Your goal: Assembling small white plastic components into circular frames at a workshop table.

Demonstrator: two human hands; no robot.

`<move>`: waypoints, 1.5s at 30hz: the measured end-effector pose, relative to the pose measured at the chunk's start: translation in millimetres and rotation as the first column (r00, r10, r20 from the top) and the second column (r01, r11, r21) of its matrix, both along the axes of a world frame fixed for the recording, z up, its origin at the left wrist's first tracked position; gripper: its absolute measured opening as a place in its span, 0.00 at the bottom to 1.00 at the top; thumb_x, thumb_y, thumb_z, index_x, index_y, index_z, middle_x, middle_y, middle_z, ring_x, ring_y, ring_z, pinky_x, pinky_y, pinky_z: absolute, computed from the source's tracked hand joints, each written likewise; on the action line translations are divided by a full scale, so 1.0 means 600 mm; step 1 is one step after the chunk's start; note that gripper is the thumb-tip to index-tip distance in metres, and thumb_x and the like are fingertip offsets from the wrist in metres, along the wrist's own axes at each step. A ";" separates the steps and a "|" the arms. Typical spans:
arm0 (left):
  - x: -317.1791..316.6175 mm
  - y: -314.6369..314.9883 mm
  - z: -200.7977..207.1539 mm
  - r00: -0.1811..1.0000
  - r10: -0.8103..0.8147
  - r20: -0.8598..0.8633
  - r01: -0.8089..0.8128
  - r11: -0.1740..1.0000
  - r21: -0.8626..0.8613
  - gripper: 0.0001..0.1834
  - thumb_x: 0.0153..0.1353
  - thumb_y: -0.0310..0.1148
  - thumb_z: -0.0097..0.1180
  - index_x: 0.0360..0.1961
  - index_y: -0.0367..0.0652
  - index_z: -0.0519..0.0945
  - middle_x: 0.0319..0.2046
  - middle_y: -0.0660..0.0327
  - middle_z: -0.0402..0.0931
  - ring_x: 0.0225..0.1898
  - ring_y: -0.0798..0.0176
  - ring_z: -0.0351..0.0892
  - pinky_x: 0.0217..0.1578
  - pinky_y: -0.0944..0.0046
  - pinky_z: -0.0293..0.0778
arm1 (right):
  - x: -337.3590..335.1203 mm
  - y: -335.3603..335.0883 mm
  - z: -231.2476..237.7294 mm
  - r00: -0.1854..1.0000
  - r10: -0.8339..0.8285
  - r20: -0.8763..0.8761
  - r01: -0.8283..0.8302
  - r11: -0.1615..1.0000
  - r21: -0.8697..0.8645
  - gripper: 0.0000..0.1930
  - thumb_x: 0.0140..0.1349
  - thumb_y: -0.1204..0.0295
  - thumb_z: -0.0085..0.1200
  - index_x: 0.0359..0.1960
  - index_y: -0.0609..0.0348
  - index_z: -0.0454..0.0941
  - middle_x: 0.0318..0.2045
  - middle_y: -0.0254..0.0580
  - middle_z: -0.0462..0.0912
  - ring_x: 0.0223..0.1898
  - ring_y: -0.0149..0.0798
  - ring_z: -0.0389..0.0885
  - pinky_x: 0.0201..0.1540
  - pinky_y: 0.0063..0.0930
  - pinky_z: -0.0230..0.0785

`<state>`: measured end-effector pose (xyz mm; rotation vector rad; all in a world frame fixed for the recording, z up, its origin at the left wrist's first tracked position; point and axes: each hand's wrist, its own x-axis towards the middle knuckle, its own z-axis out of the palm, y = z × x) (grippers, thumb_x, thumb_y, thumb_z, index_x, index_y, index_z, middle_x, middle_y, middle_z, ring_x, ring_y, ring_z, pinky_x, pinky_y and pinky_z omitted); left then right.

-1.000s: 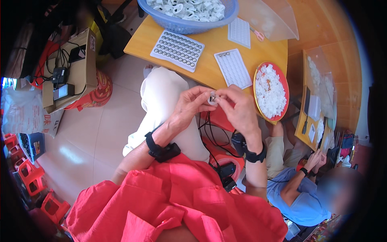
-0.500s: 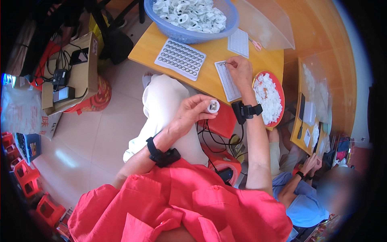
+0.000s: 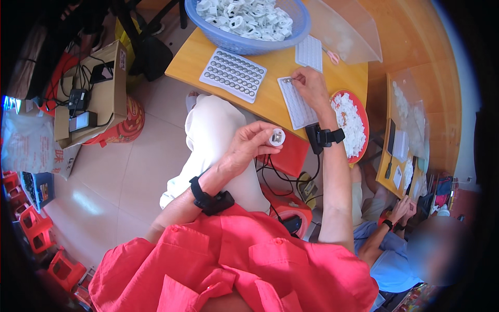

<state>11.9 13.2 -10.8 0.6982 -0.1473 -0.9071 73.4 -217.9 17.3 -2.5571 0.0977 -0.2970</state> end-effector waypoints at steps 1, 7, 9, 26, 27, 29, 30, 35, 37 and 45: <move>0.000 0.001 0.002 1.000 0.004 -0.007 -0.004 1.000 0.000 0.13 0.63 0.34 0.47 0.43 0.36 0.74 0.36 0.59 0.76 0.35 0.66 0.78 0.37 0.70 0.78 | 0.000 0.002 0.001 1.000 0.020 0.004 -0.020 0.999 -0.035 0.05 0.45 0.81 0.53 0.26 0.65 0.77 0.25 0.50 0.78 0.29 0.46 0.79 0.33 0.34 0.70; -0.001 -0.002 0.002 1.000 -0.002 -0.013 0.003 1.000 0.010 0.13 0.63 0.34 0.47 0.43 0.37 0.74 0.36 0.58 0.76 0.34 0.65 0.79 0.36 0.70 0.78 | -0.015 0.007 0.004 0.998 0.029 0.064 -0.016 0.979 -0.203 0.07 0.47 0.79 0.50 0.30 0.65 0.76 0.29 0.53 0.77 0.33 0.52 0.76 0.37 0.38 0.68; -0.002 -0.002 0.001 1.000 -0.008 -0.008 0.008 1.000 0.008 0.13 0.64 0.34 0.46 0.44 0.37 0.73 0.38 0.57 0.76 0.35 0.63 0.79 0.37 0.69 0.78 | -0.019 0.005 0.003 0.994 0.020 0.103 -0.002 0.986 -0.168 0.07 0.48 0.79 0.50 0.30 0.65 0.76 0.29 0.52 0.77 0.32 0.51 0.77 0.36 0.37 0.69; -0.001 -0.004 0.012 1.000 0.015 0.009 -0.016 0.997 0.078 0.13 0.63 0.34 0.47 0.43 0.36 0.74 0.36 0.59 0.76 0.36 0.67 0.77 0.38 0.70 0.77 | -0.218 0.167 0.044 0.949 -0.163 0.269 0.071 0.945 0.321 0.09 0.46 0.85 0.57 0.31 0.63 0.74 0.24 0.40 0.79 0.26 0.34 0.79 0.31 0.23 0.71; -0.001 -0.003 0.012 1.000 0.019 0.009 -0.020 0.996 0.083 0.13 0.63 0.34 0.47 0.43 0.36 0.74 0.36 0.59 0.76 0.36 0.67 0.77 0.38 0.70 0.77 | -0.217 0.167 0.042 0.940 -0.139 0.311 0.051 0.960 0.277 0.09 0.46 0.85 0.57 0.31 0.63 0.75 0.24 0.41 0.78 0.25 0.35 0.79 0.30 0.24 0.71; -0.002 -0.003 0.011 0.999 0.022 0.032 -0.025 0.996 0.091 0.13 0.63 0.34 0.48 0.43 0.35 0.74 0.37 0.59 0.76 0.36 0.67 0.77 0.38 0.69 0.77 | -0.215 0.168 0.040 0.930 -0.111 0.350 0.027 0.971 0.236 0.10 0.45 0.85 0.57 0.30 0.63 0.75 0.24 0.41 0.78 0.25 0.36 0.78 0.29 0.25 0.70; -0.003 -0.003 0.011 0.999 0.024 0.031 -0.026 0.995 0.094 0.13 0.63 0.34 0.48 0.43 0.35 0.74 0.37 0.59 0.76 0.36 0.67 0.77 0.38 0.69 0.77 | -0.215 0.169 0.040 0.922 -0.097 0.374 0.026 0.981 0.190 0.10 0.45 0.85 0.57 0.30 0.62 0.75 0.23 0.41 0.78 0.24 0.38 0.78 0.28 0.26 0.69; -0.004 -0.003 0.007 0.999 0.016 0.050 -0.020 0.996 0.083 0.14 0.63 0.34 0.48 0.43 0.35 0.74 0.37 0.59 0.76 0.37 0.68 0.77 0.38 0.70 0.77 | -0.215 0.172 0.040 0.911 -0.062 0.407 0.018 0.994 0.111 0.10 0.43 0.85 0.58 0.28 0.62 0.75 0.23 0.42 0.77 0.23 0.41 0.76 0.26 0.28 0.68; -0.004 -0.003 0.005 0.998 0.017 0.056 -0.022 0.996 0.082 0.14 0.63 0.34 0.48 0.43 0.35 0.74 0.37 0.59 0.76 0.37 0.69 0.77 0.38 0.70 0.77 | -0.216 0.171 0.038 0.915 -0.041 0.401 0.013 0.997 0.072 0.10 0.43 0.85 0.58 0.28 0.62 0.75 0.22 0.42 0.77 0.23 0.41 0.76 0.25 0.29 0.68; -0.005 -0.004 0.004 0.996 0.019 0.086 -0.028 0.994 0.105 0.13 0.63 0.34 0.47 0.43 0.37 0.74 0.37 0.62 0.75 0.34 0.72 0.76 0.37 0.70 0.77 | -0.217 0.170 0.039 0.917 0.041 0.396 -0.026 0.999 -0.041 0.10 0.43 0.85 0.57 0.29 0.61 0.75 0.22 0.41 0.77 0.23 0.41 0.76 0.24 0.29 0.69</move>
